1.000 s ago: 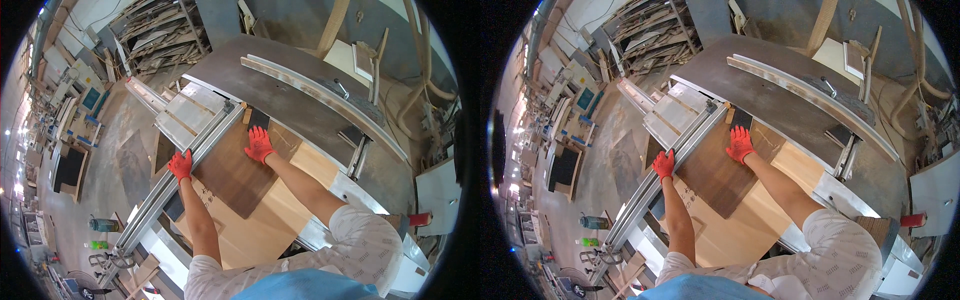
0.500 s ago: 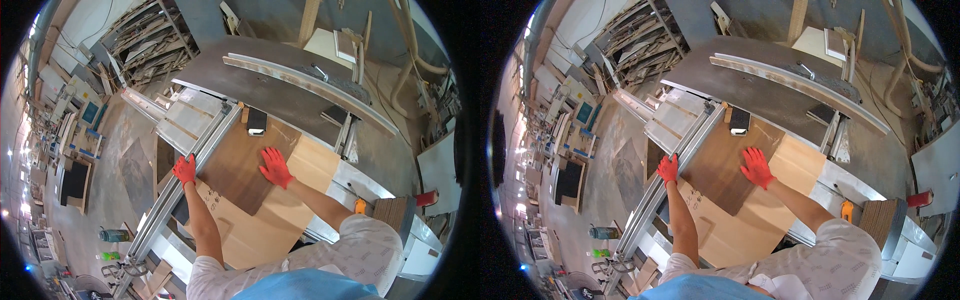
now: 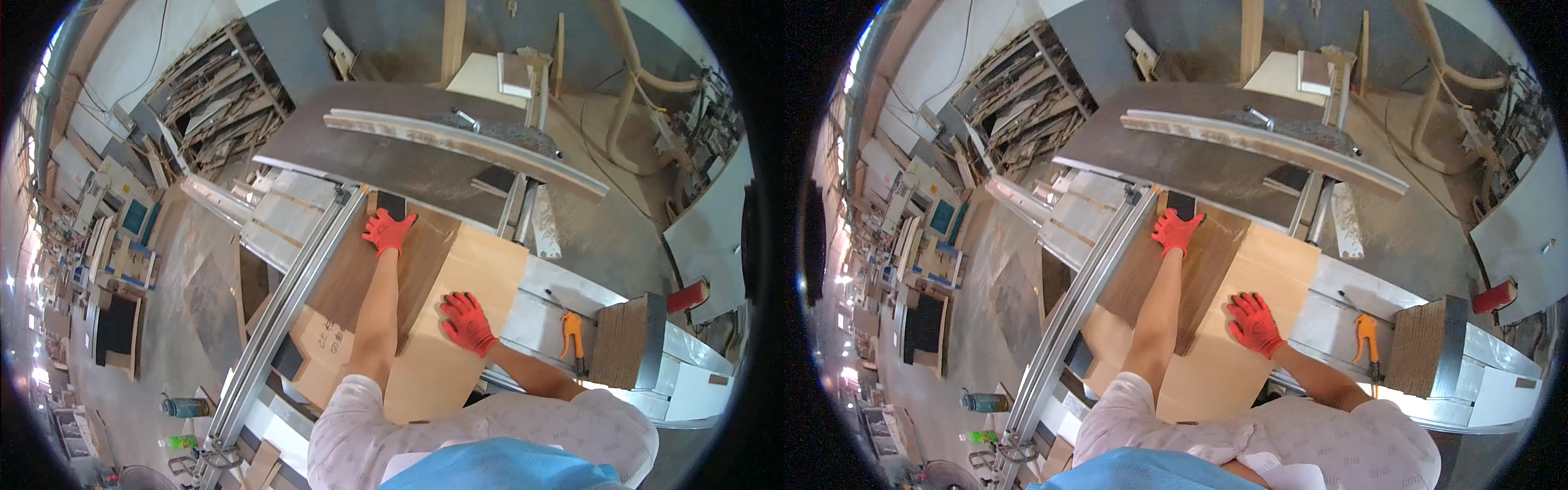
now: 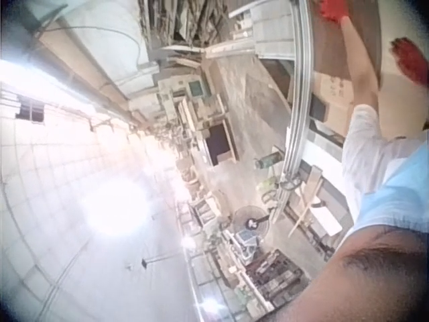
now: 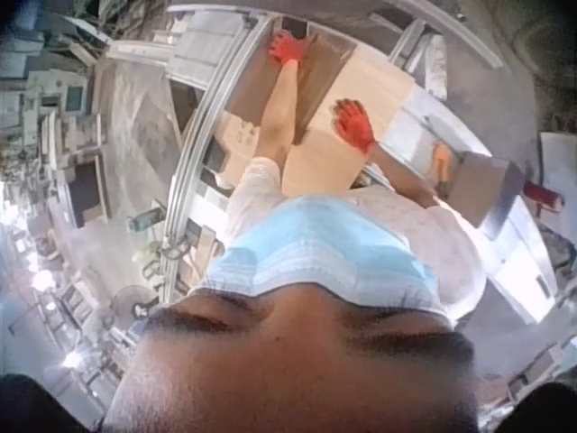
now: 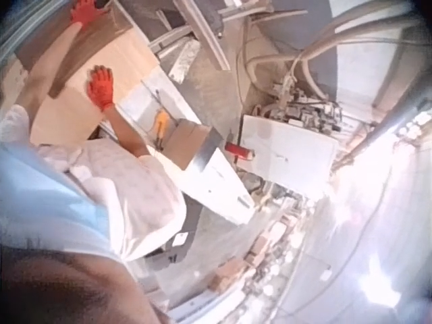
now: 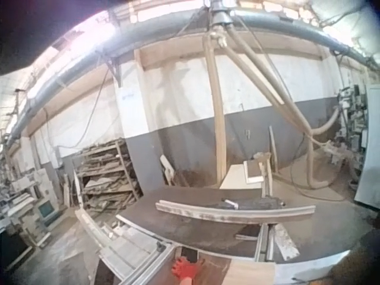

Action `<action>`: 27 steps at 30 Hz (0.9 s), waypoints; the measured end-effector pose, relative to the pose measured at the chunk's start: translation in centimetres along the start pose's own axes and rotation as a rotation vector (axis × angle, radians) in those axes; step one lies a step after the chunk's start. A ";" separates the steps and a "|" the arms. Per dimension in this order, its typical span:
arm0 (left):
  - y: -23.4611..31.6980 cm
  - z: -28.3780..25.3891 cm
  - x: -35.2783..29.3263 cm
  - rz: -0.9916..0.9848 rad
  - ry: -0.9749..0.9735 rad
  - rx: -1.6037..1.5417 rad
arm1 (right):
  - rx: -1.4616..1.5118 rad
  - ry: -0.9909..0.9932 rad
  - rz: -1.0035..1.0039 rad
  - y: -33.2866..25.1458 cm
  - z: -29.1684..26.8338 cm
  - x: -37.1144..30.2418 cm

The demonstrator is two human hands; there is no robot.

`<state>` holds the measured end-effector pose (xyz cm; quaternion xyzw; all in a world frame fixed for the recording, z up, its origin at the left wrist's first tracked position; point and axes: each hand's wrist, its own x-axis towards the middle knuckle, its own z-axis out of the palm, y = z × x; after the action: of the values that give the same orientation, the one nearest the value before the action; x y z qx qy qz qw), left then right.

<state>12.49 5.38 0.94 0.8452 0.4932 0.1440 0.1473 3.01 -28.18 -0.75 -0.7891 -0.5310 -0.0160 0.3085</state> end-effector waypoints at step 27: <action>-0.9 -27.7 -33.9 0.390 -0.595 -1.635 | 1.613 -0.079 0.331 -6.7 -14.0 4.5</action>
<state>-14.95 -20.92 22.66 0.5471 0.0250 0.2478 0.7991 3.53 -29.80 15.30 -0.3931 -0.2669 0.4435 0.7600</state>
